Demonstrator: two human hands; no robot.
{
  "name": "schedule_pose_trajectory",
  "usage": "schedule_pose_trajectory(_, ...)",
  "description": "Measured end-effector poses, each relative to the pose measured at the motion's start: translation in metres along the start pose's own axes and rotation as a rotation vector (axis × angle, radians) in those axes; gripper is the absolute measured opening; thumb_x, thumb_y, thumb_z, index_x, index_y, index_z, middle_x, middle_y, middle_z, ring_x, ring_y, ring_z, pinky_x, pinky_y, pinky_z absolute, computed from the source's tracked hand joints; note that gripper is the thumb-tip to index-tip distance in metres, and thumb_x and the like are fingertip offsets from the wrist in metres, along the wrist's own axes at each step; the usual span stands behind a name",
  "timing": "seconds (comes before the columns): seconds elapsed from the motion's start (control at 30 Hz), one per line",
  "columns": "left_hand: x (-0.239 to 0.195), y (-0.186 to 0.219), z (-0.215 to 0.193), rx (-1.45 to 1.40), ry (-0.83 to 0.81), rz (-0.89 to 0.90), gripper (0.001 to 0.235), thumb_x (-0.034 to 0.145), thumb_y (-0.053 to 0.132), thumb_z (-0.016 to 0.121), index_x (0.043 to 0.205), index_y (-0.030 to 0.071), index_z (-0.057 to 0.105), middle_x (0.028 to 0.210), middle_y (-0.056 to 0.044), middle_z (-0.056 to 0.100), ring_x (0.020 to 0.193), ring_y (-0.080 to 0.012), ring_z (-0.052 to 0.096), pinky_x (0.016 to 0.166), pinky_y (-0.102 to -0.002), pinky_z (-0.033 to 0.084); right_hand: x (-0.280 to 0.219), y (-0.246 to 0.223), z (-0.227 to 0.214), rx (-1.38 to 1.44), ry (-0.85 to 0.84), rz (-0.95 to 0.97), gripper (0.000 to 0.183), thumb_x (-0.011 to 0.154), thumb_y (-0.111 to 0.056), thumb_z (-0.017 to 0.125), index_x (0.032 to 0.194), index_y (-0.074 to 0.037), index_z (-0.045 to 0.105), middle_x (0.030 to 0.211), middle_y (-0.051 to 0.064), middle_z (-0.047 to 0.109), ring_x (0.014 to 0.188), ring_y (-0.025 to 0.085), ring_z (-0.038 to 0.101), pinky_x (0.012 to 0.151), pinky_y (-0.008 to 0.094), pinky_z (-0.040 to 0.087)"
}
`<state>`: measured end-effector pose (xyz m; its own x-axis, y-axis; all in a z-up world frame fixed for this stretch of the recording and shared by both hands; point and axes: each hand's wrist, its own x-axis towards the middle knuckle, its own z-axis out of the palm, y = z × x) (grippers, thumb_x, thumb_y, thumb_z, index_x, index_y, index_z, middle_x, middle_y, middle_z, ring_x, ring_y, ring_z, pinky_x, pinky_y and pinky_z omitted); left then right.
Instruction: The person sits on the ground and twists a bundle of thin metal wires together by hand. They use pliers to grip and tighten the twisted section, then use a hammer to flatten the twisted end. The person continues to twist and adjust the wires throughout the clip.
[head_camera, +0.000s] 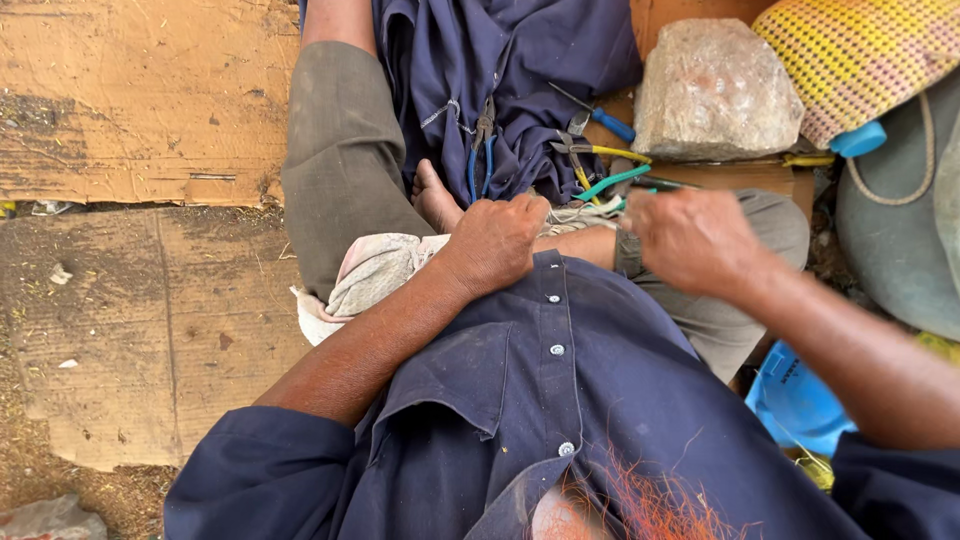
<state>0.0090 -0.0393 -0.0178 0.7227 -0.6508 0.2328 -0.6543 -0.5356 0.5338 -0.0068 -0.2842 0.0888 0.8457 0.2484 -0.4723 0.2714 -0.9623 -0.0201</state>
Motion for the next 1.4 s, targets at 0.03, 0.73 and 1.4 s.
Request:
schedule_pose_trajectory(0.03, 0.0, 0.002, -0.003, -0.005, -0.028, 0.021, 0.024, 0.07, 0.006, 0.067, 0.093, 0.002, 0.058, 0.081, -0.015, 0.065, 0.069, -0.0333, 0.068, 0.057, -0.044, 0.054, 0.007, 0.002, -0.014, -0.097, -0.08, -0.009, 0.026, 0.101, -0.028, 0.05, 0.108, -0.013, 0.07, 0.09, 0.016, 0.074, 0.09, 0.035, 0.073, 0.08, 0.05, 0.055)
schedule_pose_trajectory(0.73, -0.001, -0.008, 0.001, -0.693, 0.006, -0.373, 0.015, 0.1, 0.015, 0.063, 0.102, 0.0, 0.061, 0.079, -0.013, 0.066, 0.07, -0.0256, 0.067, 0.067, -0.04, 0.051, 0.056, 0.029, 0.127, 0.601, 0.214, -0.109, 0.022, 0.099, -0.021, 0.06, 0.104, -0.002, 0.069, 0.095, 0.019, 0.07, 0.089, 0.037, 0.066, 0.077, 0.045, 0.05)
schedule_pose_trajectory(1.4, -0.025, -0.022, 0.047, -0.814, -0.04, -0.48, 0.023, 0.102, 0.021, 0.057, 0.095, 0.0, 0.065, 0.079, -0.012, 0.066, 0.074, -0.0244, 0.062, 0.067, -0.038, 0.048, 0.019, -0.033, 0.08, 0.448, 0.423, -0.165, 0.014, 0.095, -0.014, 0.06, 0.096, -0.005, 0.072, 0.092, 0.017, 0.072, 0.082, 0.039, 0.069, 0.071, 0.051, 0.053)
